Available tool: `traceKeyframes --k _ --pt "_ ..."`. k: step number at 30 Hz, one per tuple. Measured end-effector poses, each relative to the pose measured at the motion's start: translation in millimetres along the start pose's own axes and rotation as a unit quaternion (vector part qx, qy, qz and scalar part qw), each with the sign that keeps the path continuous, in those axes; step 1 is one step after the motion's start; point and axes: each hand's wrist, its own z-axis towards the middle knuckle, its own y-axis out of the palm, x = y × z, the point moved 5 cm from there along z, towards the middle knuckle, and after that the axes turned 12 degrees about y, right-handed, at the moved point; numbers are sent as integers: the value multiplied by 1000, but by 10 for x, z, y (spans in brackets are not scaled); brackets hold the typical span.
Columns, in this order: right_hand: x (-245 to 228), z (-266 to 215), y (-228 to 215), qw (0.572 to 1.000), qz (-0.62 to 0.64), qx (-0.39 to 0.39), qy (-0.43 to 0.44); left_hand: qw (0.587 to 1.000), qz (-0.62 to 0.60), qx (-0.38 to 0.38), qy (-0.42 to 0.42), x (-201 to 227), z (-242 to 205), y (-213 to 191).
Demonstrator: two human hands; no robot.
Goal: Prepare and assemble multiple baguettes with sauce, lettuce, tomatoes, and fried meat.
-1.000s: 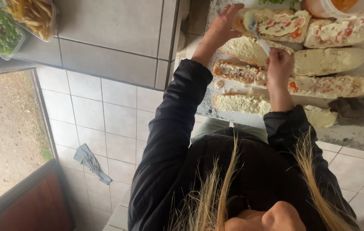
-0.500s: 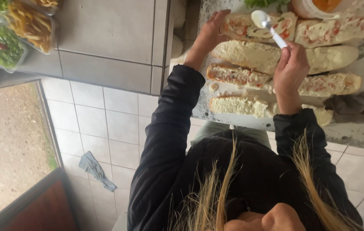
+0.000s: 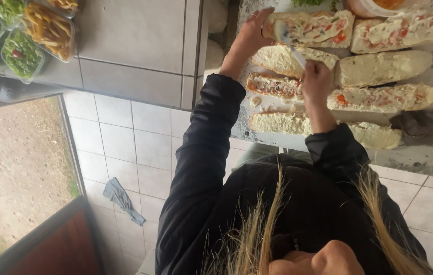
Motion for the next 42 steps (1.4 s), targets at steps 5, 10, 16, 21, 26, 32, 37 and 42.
traceKeyframes --k 5,10,16,21,26,32,37,42 --pt "-516 -42 -15 966 -183 72 -165 1000 1 -18 0 -81 -8 56" --pt "-849 -143 -586 901 -300 135 -281 1000 3 -22 7 -90 -2 64" --pt "-808 -313 -1221 895 -306 154 -286 999 -21 -31 -18 66 10 2" --pt "-649 -130 -1390 914 -249 167 -275 999 -17 -27 -22 59 31 -50" --pt "-669 -200 -1361 922 -254 151 -248 999 -26 -29 4 -100 25 -11" --pt "-849 -670 -1734 943 -201 151 -219 997 -48 -53 5 -203 -69 60" --pt "-633 -233 -2734 961 -134 140 -195 999 -26 -30 -33 358 -167 -215" --pt "-234 1159 -3835 807 -333 296 -387 983 173 60 -18 685 -249 -91"
